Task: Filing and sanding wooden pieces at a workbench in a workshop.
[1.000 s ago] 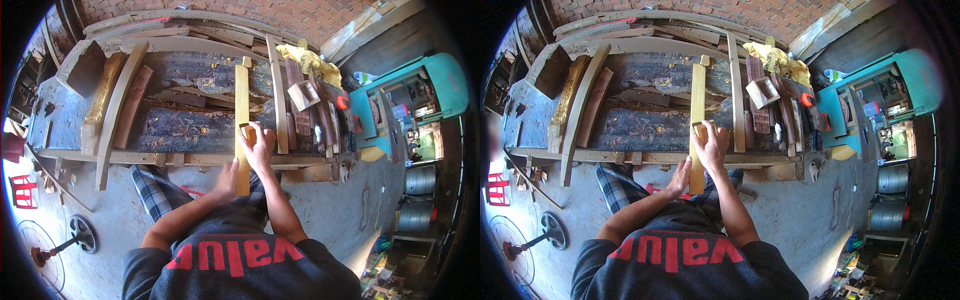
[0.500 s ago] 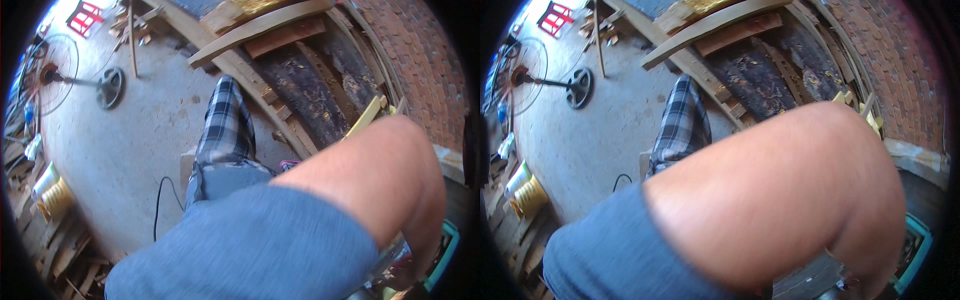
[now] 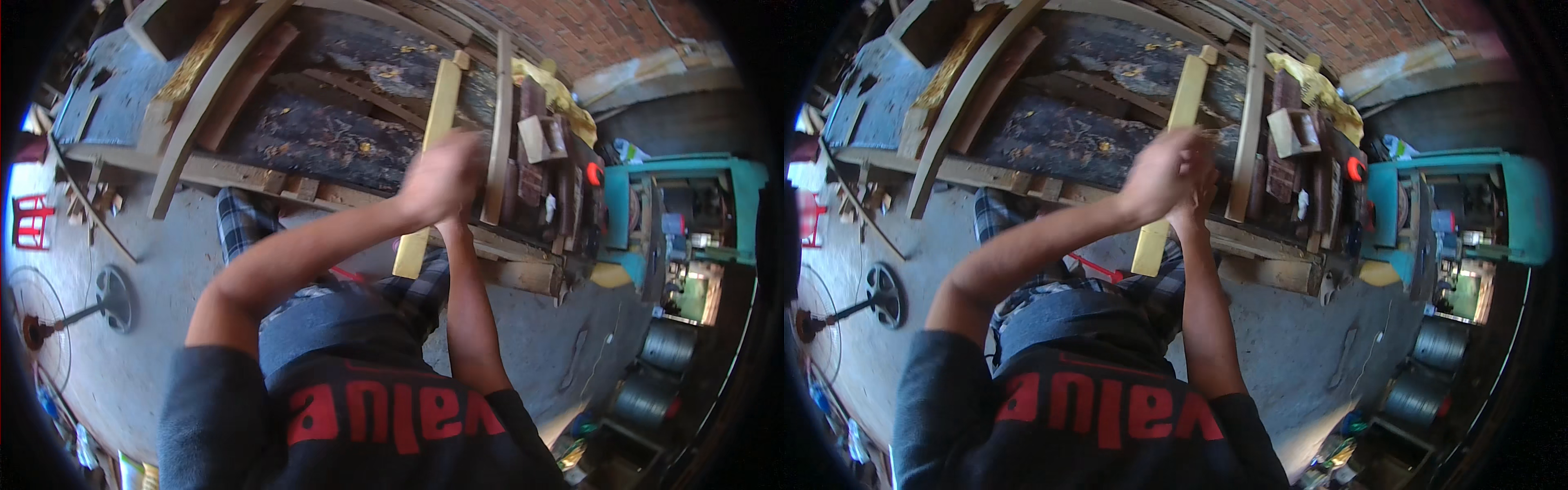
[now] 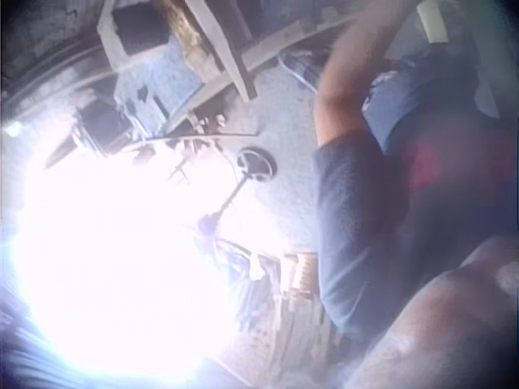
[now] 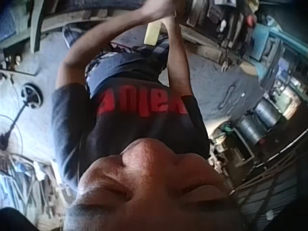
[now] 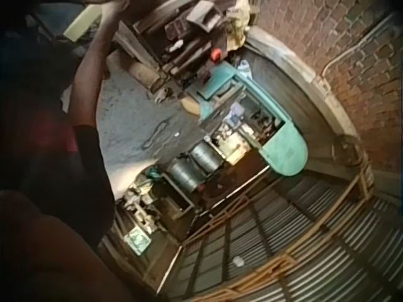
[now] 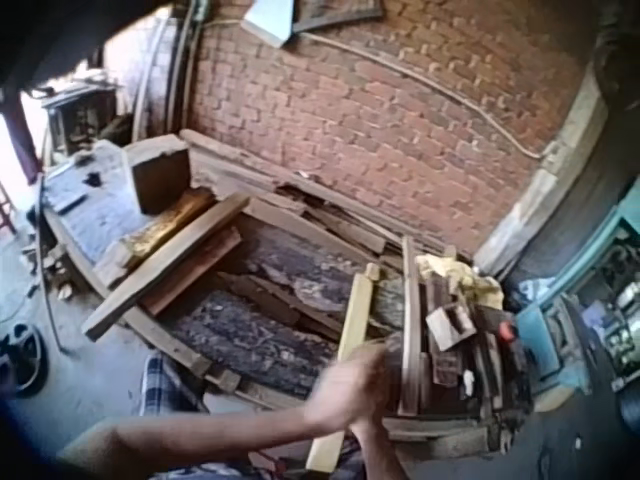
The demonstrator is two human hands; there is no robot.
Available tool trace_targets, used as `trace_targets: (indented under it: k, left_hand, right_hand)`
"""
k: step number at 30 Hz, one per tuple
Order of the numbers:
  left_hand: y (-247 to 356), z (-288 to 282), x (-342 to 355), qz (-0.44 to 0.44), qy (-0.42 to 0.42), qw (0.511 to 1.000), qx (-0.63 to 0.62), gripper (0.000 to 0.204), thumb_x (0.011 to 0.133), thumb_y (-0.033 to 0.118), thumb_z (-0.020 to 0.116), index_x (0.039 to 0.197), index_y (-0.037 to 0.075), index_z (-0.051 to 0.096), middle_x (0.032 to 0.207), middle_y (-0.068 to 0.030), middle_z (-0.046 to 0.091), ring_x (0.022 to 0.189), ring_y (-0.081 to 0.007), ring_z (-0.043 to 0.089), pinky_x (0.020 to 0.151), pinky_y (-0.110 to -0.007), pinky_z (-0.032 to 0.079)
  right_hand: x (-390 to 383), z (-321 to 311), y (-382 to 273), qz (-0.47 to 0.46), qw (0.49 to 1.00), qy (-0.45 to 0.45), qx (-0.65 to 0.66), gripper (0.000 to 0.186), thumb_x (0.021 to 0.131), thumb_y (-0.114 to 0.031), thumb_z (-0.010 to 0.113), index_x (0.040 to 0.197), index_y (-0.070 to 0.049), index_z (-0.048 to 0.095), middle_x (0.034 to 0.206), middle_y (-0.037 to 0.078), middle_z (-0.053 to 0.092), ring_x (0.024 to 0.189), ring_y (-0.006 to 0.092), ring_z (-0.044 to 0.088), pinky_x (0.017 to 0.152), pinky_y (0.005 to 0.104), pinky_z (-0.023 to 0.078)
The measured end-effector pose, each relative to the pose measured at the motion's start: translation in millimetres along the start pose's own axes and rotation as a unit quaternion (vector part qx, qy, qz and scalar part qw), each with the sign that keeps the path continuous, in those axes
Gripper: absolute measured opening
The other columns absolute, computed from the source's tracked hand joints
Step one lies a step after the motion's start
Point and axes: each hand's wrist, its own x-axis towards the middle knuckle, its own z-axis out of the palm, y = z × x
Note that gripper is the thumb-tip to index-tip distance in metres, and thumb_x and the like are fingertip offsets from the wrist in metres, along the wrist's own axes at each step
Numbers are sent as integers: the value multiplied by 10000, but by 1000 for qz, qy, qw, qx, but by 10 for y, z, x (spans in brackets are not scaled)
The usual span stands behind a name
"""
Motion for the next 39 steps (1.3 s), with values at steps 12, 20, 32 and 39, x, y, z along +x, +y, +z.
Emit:
trace_targets:
  k: [12,20,32,39]
  left_hand:
    - [-830,158,-649,-38,34,968,245,495,780,276,706,1210,110,526,1147,-113,508,1081,-318,466,921,-448,348]
    - [-953,340,-269,-98,19,934,342,693,731,411,719,1313,130,468,1199,-100,480,1096,-318,444,937,-457,336]
    - [-1092,65,-272,4,-52,917,395,542,930,357,480,1421,135,416,1450,-93,408,1364,-319,310,1082,-563,184]
    - [-1161,100,-175,-9,-96,891,444,504,970,303,373,1449,144,374,1515,-95,336,1418,-348,221,1107,-599,119]
  right_hand:
    - [-248,-519,183,240,852,19,466,484,935,-308,625,1317,-83,430,1136,65,518,1001,133,513,869,290,442]
    - [-733,-602,196,247,893,23,376,505,934,-319,616,1312,-35,440,1194,118,506,1090,199,495,961,356,399]
    - [-615,-250,-261,170,985,-6,-26,483,855,-330,659,1283,-161,514,1014,198,487,942,354,482,798,492,406]
    - [671,70,-83,184,974,-13,-128,406,881,-375,578,1213,-148,523,1119,233,468,1095,408,474,839,560,405]
